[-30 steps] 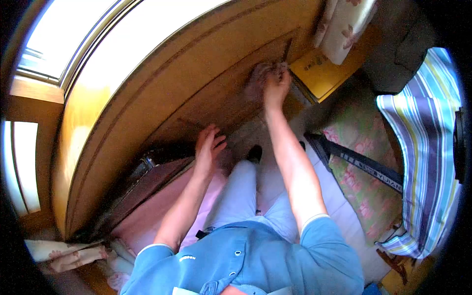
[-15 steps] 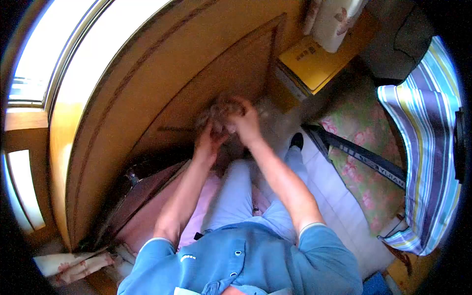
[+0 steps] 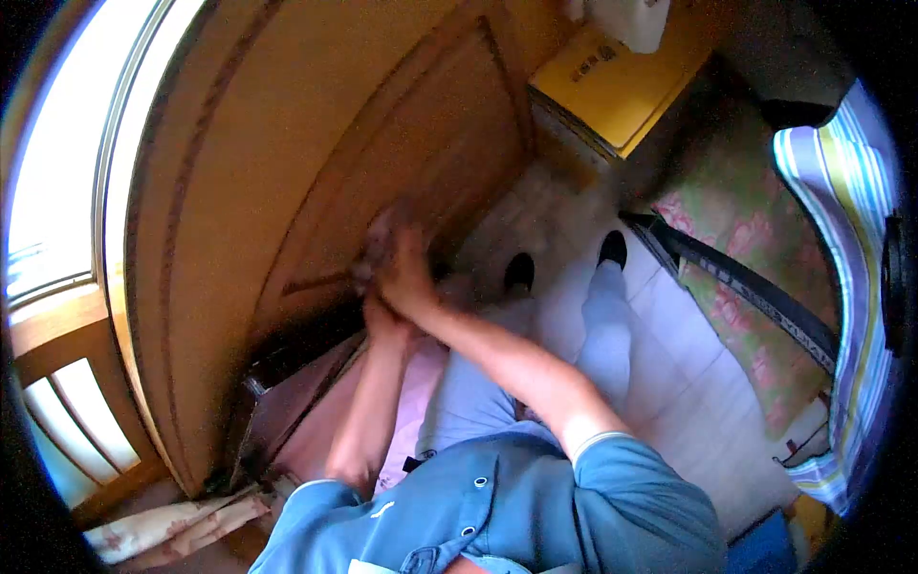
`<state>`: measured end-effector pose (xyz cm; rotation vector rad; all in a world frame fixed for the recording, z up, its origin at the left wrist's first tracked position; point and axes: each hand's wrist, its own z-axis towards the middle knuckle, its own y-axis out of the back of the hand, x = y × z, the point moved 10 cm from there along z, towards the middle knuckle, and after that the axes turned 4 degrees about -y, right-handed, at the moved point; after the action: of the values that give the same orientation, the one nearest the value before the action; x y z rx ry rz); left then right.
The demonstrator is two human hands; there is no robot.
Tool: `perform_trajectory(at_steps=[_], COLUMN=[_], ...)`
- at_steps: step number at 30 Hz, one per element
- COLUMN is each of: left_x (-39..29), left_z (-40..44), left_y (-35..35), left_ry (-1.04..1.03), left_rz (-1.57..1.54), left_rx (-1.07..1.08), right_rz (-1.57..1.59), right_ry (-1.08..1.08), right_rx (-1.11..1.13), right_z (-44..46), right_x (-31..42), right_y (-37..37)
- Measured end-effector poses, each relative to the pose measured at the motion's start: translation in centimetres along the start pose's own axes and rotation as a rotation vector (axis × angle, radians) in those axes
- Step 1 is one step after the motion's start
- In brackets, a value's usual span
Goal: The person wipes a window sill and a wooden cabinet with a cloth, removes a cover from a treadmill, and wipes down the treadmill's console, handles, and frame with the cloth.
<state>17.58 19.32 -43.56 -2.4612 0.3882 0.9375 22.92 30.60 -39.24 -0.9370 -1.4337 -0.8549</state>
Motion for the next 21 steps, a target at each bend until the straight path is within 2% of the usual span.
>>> perform_trajectory(at_steps=[2,3,5,6,7,8,9,11,12,13,15,18,19,20,21], left_x=[0.0,0.2,1.5,0.7,0.5,0.6,0.6,1.9,2.1,2.9,3.5,2.0,1.7,2.5,3.3], left_z=[-0.2,-0.5,-0.1,-2.5,-1.9,-0.4,-0.3,2.2,3.4,4.7,5.4,4.8,4.4,3.7,3.0], left_y=[1.3,1.4,4.1,-0.3,-3.6,-7.8,-12.2,-18.9,-20.8,-21.9,-21.5,-13.6,-10.6,-6.9,-4.1], left_ry=[0.003,0.002,-0.066,-0.022,-0.064,-0.103,-0.052,-0.043,-0.044,0.027,0.099,-0.032,-0.074,-0.011,0.054], left_rz=[-0.509,-0.500,-0.038,0.099,0.083,0.111,0.132,0.123,0.125,0.071,0.024,0.078,0.092,-0.089,-0.276], left_rx=[0.684,0.677,0.182,0.022,0.021,0.257,0.199,0.407,0.411,0.342,0.270,0.330,0.354,0.368,0.379], right_rz=[0.077,0.117,0.146,0.160,0.284,0.311,0.389,0.660,0.662,0.505,0.004,-0.342,-0.115,-0.103,-0.184], right_ry=[-0.092,-0.148,-0.209,-0.268,-0.124,0.054,0.030,-0.019,-0.015,-0.028,0.024,0.072,0.078,-0.163,-0.097], right_rx=[0.312,0.351,0.136,-0.085,-0.300,-0.506,-0.579,-0.717,-0.720,-0.654,-0.720,-0.557,-0.237,-0.007,0.029], right_z=[-4.1,-4.8,-3.3,-2.1,0.2,1.8,4.1,7.5,9.4,11.5,10.7,4.8,3.3,1.8,-0.5], right_x=[-1.3,-1.5,-1.9,-2.3,-1.0,1.0,1.9,2.3,0.8,-1.3,-0.3,0.6,-0.9,-2.5,-4.0], right_y=[-4.5,-4.7,-0.6,3.6,8.5,13.4,17.6,23.2,23.6,23.0,21.0,10.9,7.7,4.6,1.2])
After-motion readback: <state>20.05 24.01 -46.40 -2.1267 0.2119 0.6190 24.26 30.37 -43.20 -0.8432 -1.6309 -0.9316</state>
